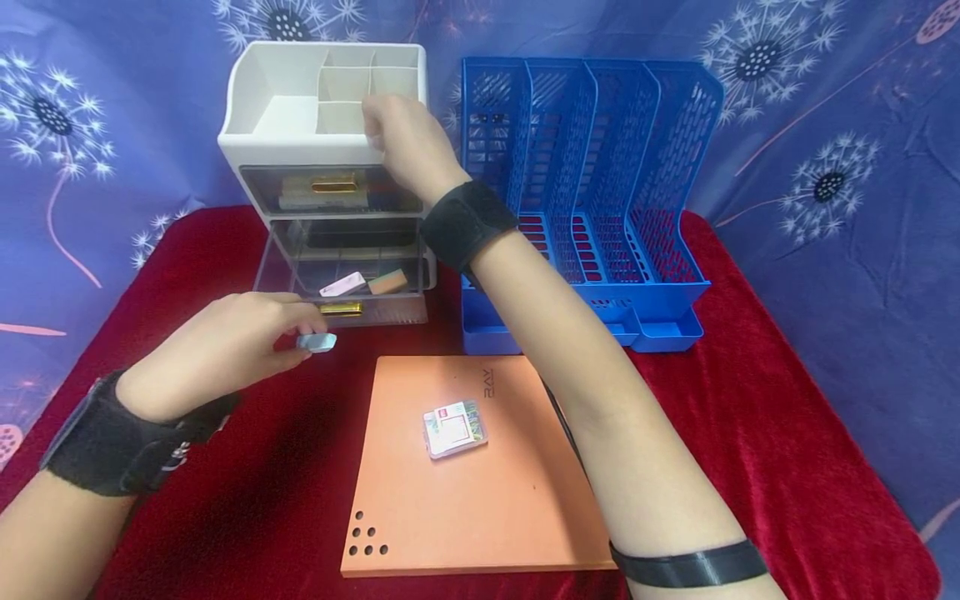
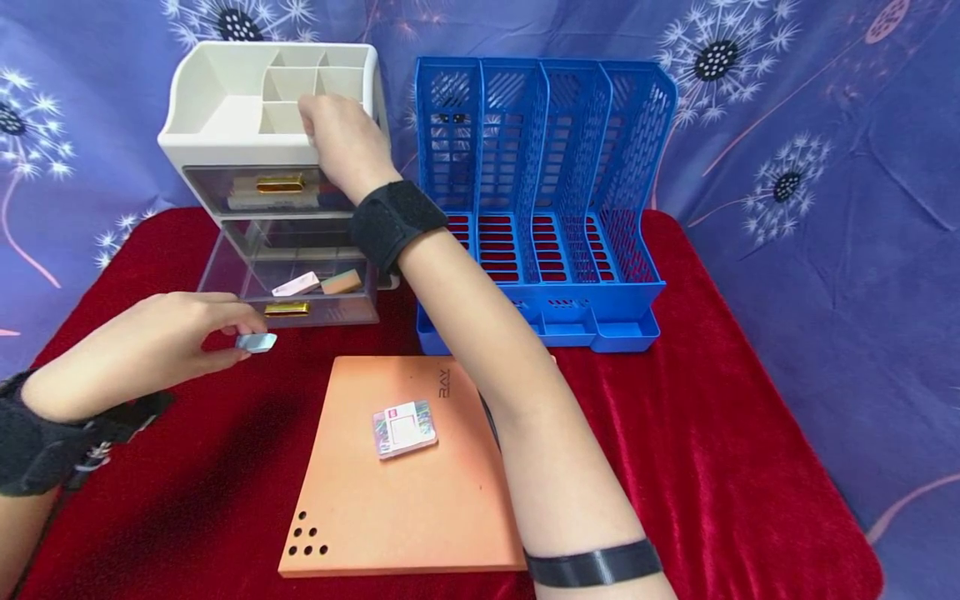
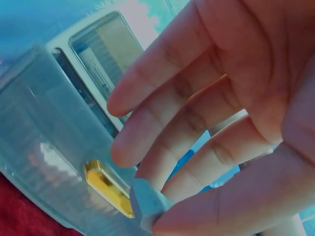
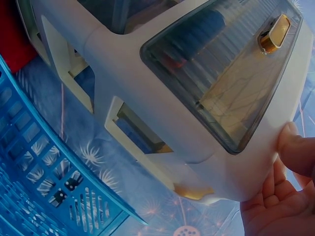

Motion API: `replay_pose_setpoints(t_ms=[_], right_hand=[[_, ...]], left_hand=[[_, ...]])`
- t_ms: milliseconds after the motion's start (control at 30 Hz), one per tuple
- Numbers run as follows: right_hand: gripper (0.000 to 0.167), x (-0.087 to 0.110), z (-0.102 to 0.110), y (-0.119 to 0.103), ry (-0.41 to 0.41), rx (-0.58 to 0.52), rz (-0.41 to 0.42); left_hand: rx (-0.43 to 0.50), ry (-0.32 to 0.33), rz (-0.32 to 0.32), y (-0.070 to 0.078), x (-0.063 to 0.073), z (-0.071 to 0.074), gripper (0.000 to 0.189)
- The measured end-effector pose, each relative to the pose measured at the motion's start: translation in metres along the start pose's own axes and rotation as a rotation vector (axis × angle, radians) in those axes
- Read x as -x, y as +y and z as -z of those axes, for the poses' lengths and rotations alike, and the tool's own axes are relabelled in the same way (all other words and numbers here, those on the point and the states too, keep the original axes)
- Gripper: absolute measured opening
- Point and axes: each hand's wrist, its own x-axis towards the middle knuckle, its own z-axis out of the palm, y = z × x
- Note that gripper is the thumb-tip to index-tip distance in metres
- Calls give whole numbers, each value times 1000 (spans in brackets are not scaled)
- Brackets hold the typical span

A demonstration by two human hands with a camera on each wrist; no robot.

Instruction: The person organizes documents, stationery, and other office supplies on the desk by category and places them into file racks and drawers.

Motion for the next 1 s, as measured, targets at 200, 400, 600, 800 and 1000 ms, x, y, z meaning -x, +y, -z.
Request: replay_pose_setpoints(t_ms=[200,400,600,800,1000], right_hand=[[12,-1,0,1,-4,3,8],[8,-2,-2,0,-18,1,-3],[8,-1,-1,0,-5,14,-8],[8,0,-1,0,-4,2,-9],[8,0,-1,0,-1,0,-3]], left_hand=[[19,20,0,-15,-3,5,26],[37,31,56,-23,-7,13,26],[32,94,86,-30,-16,17,21],[45,124,110,-39,-26,14,20],[84,136,127,-46,-37,9,15]])
